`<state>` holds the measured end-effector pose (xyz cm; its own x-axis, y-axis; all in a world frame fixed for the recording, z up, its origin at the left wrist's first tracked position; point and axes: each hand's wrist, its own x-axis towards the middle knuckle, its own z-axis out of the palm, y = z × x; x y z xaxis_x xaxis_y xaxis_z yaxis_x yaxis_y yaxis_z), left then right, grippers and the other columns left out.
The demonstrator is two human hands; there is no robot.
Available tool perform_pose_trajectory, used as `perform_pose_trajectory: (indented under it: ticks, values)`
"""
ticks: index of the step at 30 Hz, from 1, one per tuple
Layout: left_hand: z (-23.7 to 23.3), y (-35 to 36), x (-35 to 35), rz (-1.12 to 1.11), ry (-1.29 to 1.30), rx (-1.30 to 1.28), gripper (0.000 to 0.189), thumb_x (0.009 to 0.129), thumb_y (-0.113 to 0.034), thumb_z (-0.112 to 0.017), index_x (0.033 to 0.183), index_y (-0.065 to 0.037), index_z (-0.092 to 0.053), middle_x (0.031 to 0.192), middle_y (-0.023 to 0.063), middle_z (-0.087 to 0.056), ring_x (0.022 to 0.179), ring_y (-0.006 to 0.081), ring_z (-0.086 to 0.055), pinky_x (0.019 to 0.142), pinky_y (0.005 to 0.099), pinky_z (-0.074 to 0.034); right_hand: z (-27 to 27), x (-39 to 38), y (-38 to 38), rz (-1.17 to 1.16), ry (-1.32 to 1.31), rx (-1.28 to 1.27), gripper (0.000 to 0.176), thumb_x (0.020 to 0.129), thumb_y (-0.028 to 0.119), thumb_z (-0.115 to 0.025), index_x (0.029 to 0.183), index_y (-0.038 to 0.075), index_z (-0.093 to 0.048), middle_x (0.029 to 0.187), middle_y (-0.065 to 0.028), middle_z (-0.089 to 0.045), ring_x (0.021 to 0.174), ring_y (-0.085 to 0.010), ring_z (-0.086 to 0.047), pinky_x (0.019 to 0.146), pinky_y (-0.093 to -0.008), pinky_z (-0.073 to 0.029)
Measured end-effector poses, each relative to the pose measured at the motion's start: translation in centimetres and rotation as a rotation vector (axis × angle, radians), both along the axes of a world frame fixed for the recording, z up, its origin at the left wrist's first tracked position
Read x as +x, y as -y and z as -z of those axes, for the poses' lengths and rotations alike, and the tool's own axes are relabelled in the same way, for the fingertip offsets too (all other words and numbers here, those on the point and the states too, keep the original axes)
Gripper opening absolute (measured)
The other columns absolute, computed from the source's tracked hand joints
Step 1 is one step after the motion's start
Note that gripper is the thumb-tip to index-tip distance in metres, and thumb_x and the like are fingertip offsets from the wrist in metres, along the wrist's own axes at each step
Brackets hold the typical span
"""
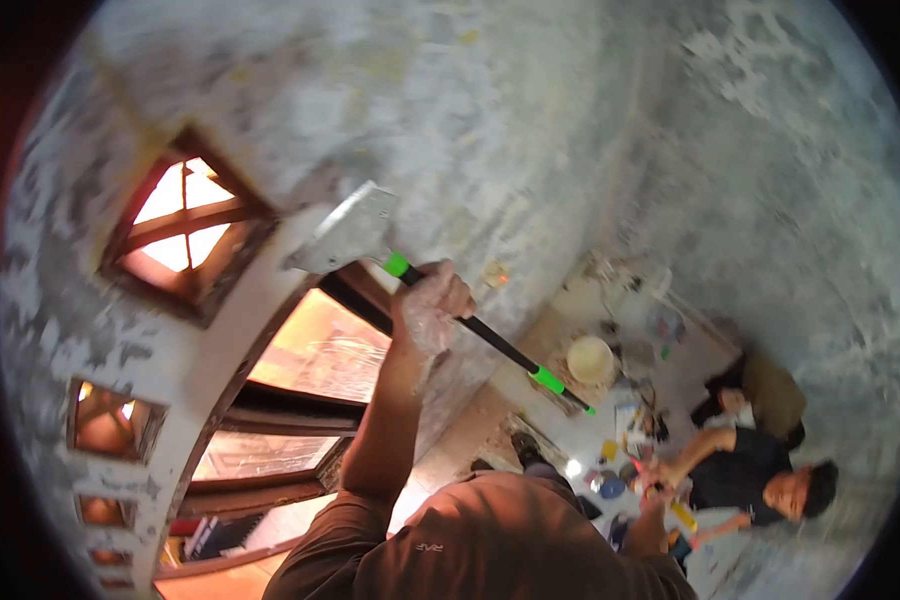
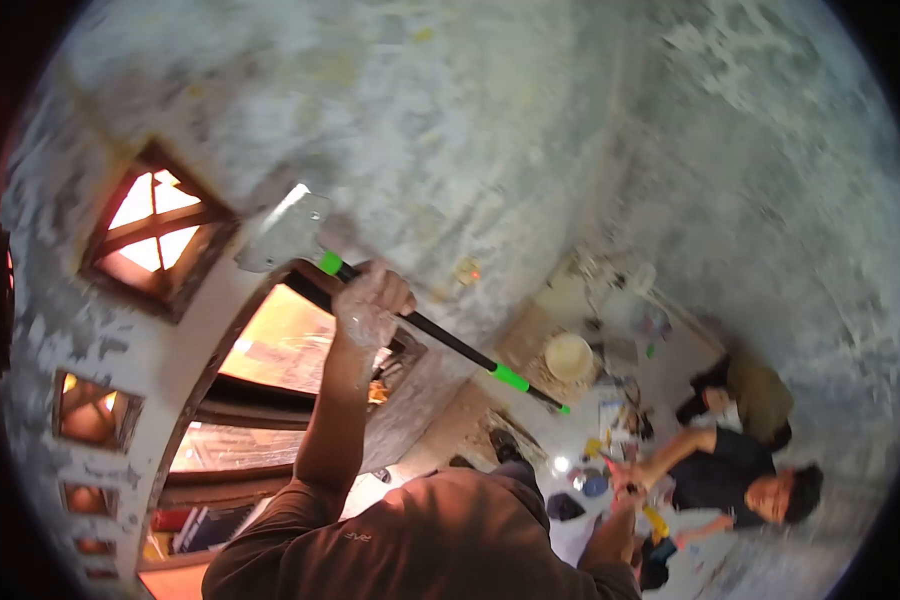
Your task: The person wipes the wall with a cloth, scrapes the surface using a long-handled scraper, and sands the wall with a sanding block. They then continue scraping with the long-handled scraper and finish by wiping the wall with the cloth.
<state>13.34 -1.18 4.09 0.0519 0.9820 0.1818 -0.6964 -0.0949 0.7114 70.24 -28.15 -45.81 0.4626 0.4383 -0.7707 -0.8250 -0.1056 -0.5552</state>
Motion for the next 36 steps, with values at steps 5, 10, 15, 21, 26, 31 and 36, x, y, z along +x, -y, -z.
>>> perform_pose_trajectory:
  ticks: [5,10,15,21,26,31,36]
  values:
    - [-3.5,4.2,-2.4,-0.308,-0.131,-0.166,0.021,0.085,-0.017,-0.062,0.07,-0.007,-0.052,0.052,-0.0034,-0.035,0.046,0.0104,-0.035,0.05,0.0311,-0.035,-2.9,-6.1,-10.2,-0.394,0.173,0.174,0.023,0.084,0.033,-0.055,0.092,0.011,-0.057,0.077,-0.0036,-0.06,0.065,-0.0156,-0.057,0.05,-0.027,-0.044]
    - [-4.6,5.9,-3.4,-0.27,-0.16,-0.094,0.024,0.088,-0.016,-0.063,0.07,-0.008,-0.051,0.05,-0.0039,-0.033,0.042,0.0078,-0.029,0.044,0.0271,-0.024,-4.7,-4.7,-15.0,-0.615,0.511,0.315,0.023,0.084,0.033,-0.055,0.09,0.011,-0.058,0.074,-0.0035,-0.06,0.064,-0.0153,-0.057,0.05,-0.0271,-0.043]
    - [-5.2,7.3,-3.8,-0.255,-0.179,-0.112,0.021,0.09,-0.02,-0.061,0.076,-0.007,-0.052,0.051,-0.0025,-0.035,0.044,0.01,-0.034,0.047,0.029,-0.033,-3.0,-3.2,-13.7,-0.702,0.833,0.384,0.023,0.084,0.033,-0.056,0.089,0.01,-0.058,0.072,-0.0034,-0.059,0.062,-0.015,-0.056,0.05,-0.0271,-0.042]
    - [-8.7,7.5,-4.2,-0.124,-0.048,0.011,0.018,0.093,-0.022,-0.055,0.079,-0.011,-0.052,0.051,-0.0024,-0.034,0.043,0.0117,-0.037,0.048,0.0316,-0.04,6.4,-4.3,-18.5,-0.614,1.21,0.481,0.024,0.085,0.033,-0.056,0.087,0.01,-0.059,0.069,-0.0034,-0.058,0.061,-0.0146,-0.055,0.05,-0.0271,-0.041]
    - [-14.1,7.8,-4.5,-0.245,-0.016,-0.006,0.025,0.091,-0.03,-0.059,0.074,-0.016,-0.048,0.051,-0.0049,-0.029,0.043,0.0096,-0.033,0.051,0.0302,-0.036,-22.6,-26.4,-14.2,-1.413,1.24,0.644,0.064,0.09,0.033,-0.061,0.141,0.005,-0.035,0.122,-0.0191,-0.049,0.107,-0.0311,-0.049,0.086,-0.0468,-0.044]
    - [-22.0,6.7,-7.5,-0.15,-0.077,0.17,0.031,0.092,-0.039,-0.057,0.074,-0.017,-0.043,0.054,-0.0051,-0.031,0.045,0.0087,-0.033,0.052,0.0303,-0.039,-25.3,-30.2,-14.2,-1.566,1.211,0.527,0.025,0.089,0.016,-0.061,0.109,0.002,-0.053,0.08,-0.0076,-0.053,0.064,-0.0188,-0.052,0.054,-0.0325,-0.045]
    - [-27.8,2.0,-6.8,-0.569,-0.569,0.36,0.037,0.093,-0.027,-0.055,0.121,-0.013,-0.035,0.084,0.0052,-0.053,0.066,0.0173,-0.058,0.053,0.0359,-0.055,-22.4,-34.6,-14.9,-1.247,1.092,0.78,0.015,0.092,0.018,-0.059,0.096,0.005,-0.052,0.074,-0.0013,-0.05,0.059,-0.0164,-0.049,0.051,-0.0298,-0.041]
